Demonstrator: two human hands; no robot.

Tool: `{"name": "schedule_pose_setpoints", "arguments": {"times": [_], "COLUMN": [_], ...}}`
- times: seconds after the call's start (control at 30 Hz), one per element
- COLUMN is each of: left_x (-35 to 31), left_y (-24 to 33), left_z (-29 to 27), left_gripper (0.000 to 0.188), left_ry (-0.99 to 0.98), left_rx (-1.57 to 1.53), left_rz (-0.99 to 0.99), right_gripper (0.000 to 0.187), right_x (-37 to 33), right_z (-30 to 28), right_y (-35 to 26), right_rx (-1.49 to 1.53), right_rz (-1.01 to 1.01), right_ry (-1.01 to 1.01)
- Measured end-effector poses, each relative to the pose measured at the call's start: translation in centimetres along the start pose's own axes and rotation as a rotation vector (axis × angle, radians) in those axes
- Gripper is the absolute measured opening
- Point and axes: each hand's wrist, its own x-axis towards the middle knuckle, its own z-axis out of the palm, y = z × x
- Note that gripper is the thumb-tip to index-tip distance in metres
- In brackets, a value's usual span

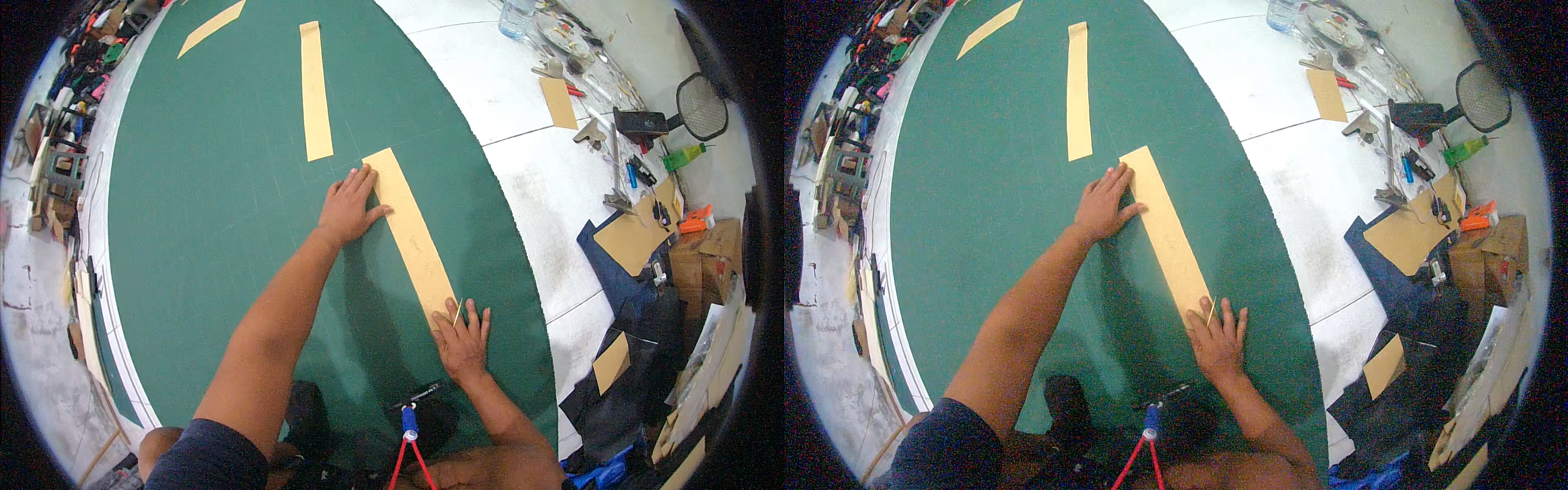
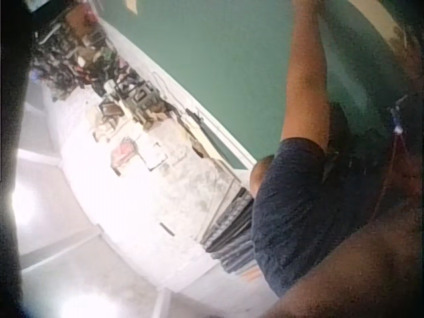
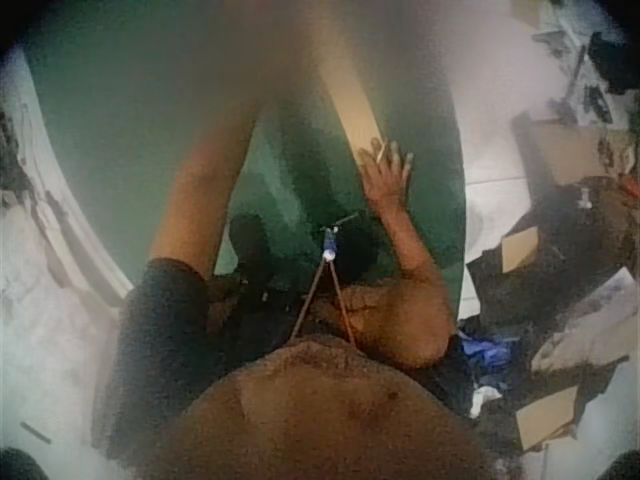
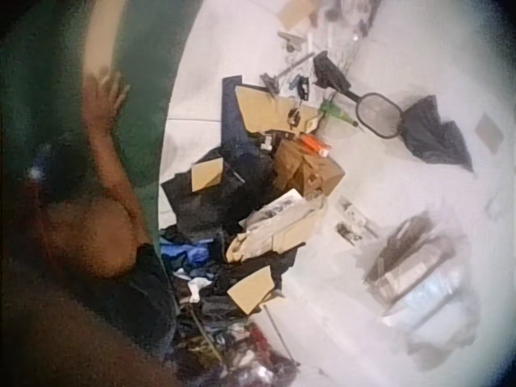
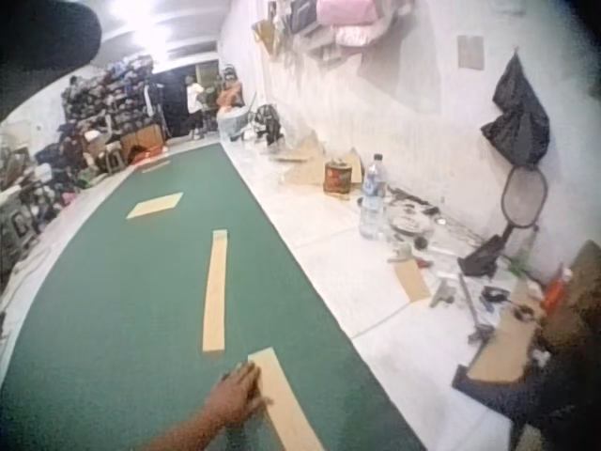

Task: The person sits on the floor and uses a pencil to draw lines along the edges of rectangular cardboard strips placed on a large green surface. The person repeatedly repositions the strips and draws lines to create a pattern.

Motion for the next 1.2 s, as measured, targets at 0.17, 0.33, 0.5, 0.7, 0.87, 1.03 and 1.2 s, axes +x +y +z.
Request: {"name": "schedule_pose_setpoints", "arguments": {"times": [0.17, 0.33, 0.5, 0.7, 0.87, 1.03, 1.2], "left_x": [0.1, 0.1, 0.2, 0.4, 0.8, 1.3, 1.6], "left_y": [-0.3, -0.2, -0.2, -0.1, 0.0, -0.7, -1.5], "left_z": [0.6, 0.7, 0.6, 0.6, 0.5, 1.7, 1.8], "left_gripper": [0.090, 0.090, 0.088, 0.089, 0.091, 0.091, 0.102], "left_ry": [0.023, 0.032, 0.021, 0.012, 0.004, 0.056, 0.043], "left_rx": [0.008, 0.005, 0.019, 0.013, 0.000, 0.028, 0.027], "left_rz": [0.009, 0.006, 0.007, -0.009, -0.021, -0.002, 0.050], "right_gripper": [0.036, 0.036, 0.037, 0.037, 0.039, 0.037, 0.035], "right_x": [0.1, 0.1, 0.2, 0.1, 0.3, 0.7, 0.3], "right_z": [-0.1, -0.3, -0.3, -0.2, -0.4, -0.5, -1.2], "right_y": [0.0, 0.0, 0.0, -0.1, -0.2, 0.1, 0.5], "right_rx": [-0.013, -0.011, -0.028, -0.032, 0.001, -0.039, 0.025], "right_rz": [0.016, 0.016, 0.020, -0.013, -0.012, 0.003, -0.011], "right_ry": [-0.025, -0.033, -0.050, 0.003, -0.006, -0.012, -0.008]}}
